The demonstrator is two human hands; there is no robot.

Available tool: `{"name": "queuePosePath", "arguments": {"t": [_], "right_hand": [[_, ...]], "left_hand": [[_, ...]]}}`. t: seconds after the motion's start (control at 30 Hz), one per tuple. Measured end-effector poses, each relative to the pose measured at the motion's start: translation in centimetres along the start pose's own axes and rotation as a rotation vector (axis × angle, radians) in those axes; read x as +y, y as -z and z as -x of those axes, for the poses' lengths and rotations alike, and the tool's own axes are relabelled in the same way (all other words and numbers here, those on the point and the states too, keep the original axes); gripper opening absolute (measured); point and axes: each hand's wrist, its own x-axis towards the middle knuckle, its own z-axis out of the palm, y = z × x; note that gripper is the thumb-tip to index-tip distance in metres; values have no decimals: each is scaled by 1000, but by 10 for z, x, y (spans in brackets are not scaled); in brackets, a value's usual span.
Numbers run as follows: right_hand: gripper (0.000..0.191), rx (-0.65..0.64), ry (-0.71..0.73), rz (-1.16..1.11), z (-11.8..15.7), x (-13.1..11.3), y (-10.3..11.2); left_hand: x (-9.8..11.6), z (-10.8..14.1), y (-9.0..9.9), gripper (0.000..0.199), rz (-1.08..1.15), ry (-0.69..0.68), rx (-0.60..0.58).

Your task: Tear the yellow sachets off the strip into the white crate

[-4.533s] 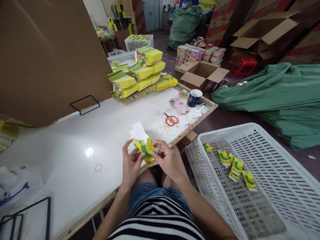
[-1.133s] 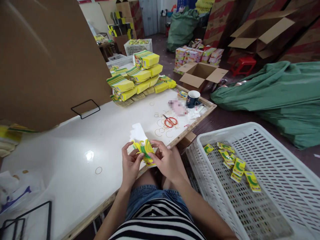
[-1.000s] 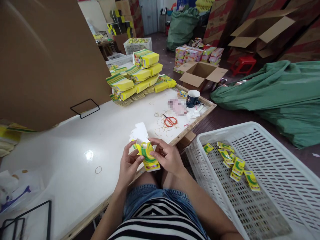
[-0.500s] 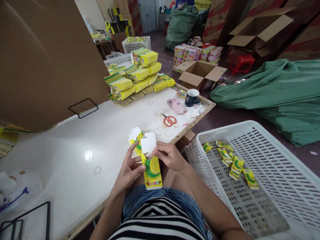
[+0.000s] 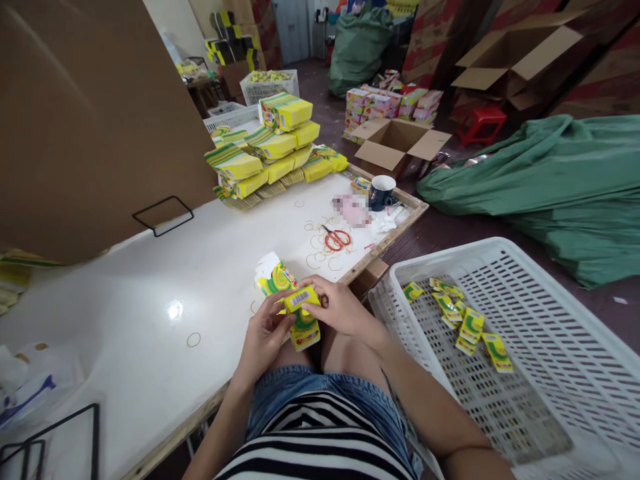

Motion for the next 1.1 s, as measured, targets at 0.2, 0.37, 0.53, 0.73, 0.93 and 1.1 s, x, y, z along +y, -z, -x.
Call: {"name": "queuePosePath", "arguments": {"t": [0.2, 0.37, 0.53, 0.73, 0.93, 1.1], "right_hand": [[29, 86, -26, 397, -4, -8, -5], [35, 103, -48, 409, -5, -10, -9], [32, 125, -11, 312, -5, -4, -4], [24, 216, 2, -246, 2, 20, -8], [20, 437, 32, 35, 41, 14, 32], [34, 1075, 69, 812, 71, 18, 91]], "left_hand": [[4, -1, 2, 45, 60, 24, -23], [5, -3, 0, 45, 96, 16, -21], [7, -6, 3, 47, 169, 42, 1], [5, -8, -5, 45, 228, 59, -24], [-5, -7, -18, 41, 6, -104, 12], [-19, -9, 8, 47, -579, -154, 214]]}}
